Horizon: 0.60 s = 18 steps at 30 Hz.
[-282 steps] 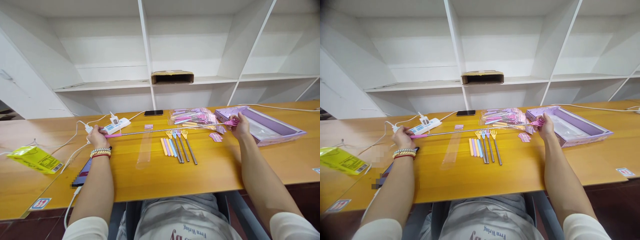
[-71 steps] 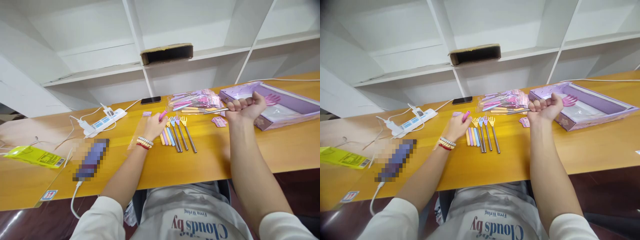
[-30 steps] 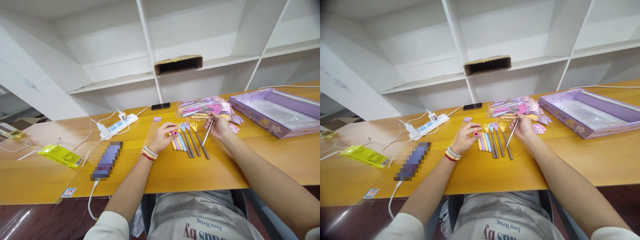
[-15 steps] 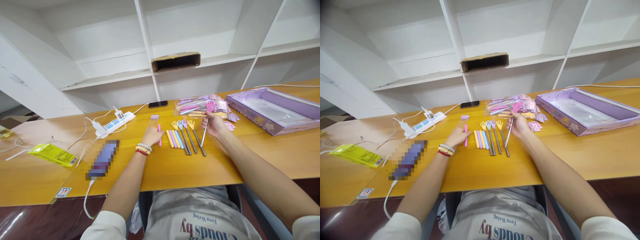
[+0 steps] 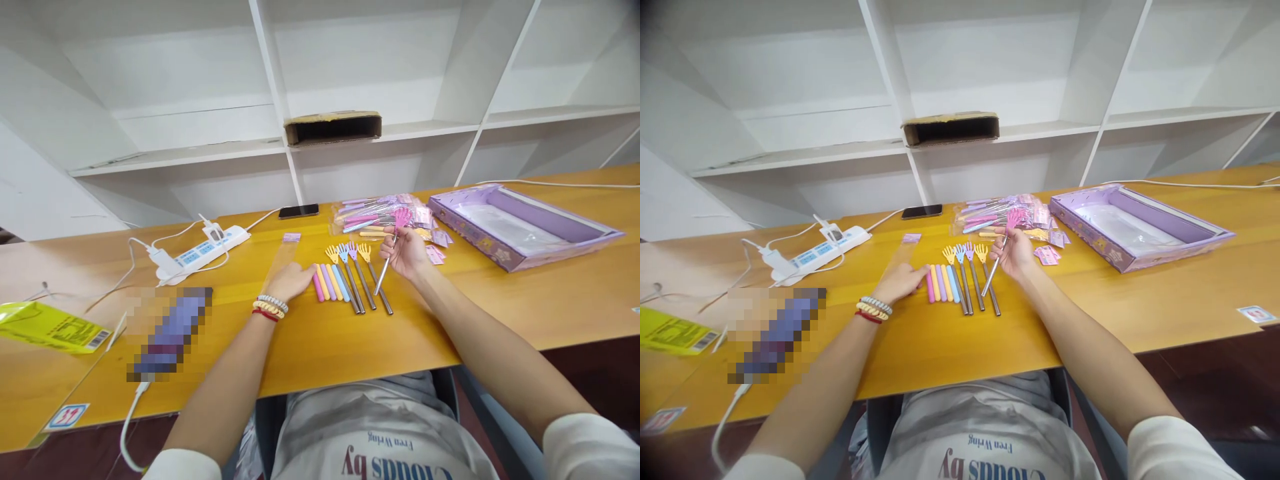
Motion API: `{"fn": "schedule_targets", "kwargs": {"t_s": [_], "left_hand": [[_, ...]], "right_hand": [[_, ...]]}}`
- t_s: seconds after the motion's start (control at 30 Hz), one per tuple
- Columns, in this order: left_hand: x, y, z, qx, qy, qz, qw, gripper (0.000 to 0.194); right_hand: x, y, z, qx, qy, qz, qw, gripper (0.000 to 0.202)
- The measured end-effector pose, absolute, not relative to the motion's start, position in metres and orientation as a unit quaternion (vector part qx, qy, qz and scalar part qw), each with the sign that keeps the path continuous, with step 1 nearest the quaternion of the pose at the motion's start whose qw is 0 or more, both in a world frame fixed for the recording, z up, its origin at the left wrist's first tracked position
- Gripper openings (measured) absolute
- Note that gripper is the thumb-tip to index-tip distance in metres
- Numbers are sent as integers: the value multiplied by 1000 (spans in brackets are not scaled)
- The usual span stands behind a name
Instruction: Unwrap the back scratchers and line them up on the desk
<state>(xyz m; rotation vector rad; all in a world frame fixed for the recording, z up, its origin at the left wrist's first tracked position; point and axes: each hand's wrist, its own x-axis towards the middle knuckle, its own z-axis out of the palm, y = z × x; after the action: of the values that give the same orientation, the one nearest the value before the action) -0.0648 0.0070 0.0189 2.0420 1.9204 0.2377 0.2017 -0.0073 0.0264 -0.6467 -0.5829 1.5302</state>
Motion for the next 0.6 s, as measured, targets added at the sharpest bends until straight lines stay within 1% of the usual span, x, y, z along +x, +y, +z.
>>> {"fn": "schedule_targets", "kwargs": {"t_s": [0.07,0.1,0.13,0.2,0.27,0.33,0.4,0.47,0.53,0.6], "left_hand": [[-58,-1,25,719,677,135,78,60],[-53,-7,29,728,663,165,53,59],[-47,-14,32,746,637,190,47,58],[-33,-29,37,805,547,214,81,52],[-20,-41,36,861,457,200,99,45],[-12,-47,31,887,418,183,73,39],[-10,-46,24,892,417,171,38,34],[-13,-40,19,887,430,168,23,29],[-19,-32,18,874,451,178,32,24],[-26,-25,20,858,474,190,56,21]], "right_hand": [[195,-9,27,-265,-245,666,652,8],[190,-11,27,-254,-242,666,659,9],[185,-13,27,-243,-239,666,664,11],[174,-17,26,-223,-236,664,673,16],[165,-22,24,-207,-240,662,679,20],[161,-26,23,-189,-256,664,677,23],[161,-30,24,-175,-285,669,664,31],[166,-33,27,-169,-314,668,653,45],[173,-33,32,-163,-331,654,660,60],[181,-32,36,-162,-341,638,672,68]]}}
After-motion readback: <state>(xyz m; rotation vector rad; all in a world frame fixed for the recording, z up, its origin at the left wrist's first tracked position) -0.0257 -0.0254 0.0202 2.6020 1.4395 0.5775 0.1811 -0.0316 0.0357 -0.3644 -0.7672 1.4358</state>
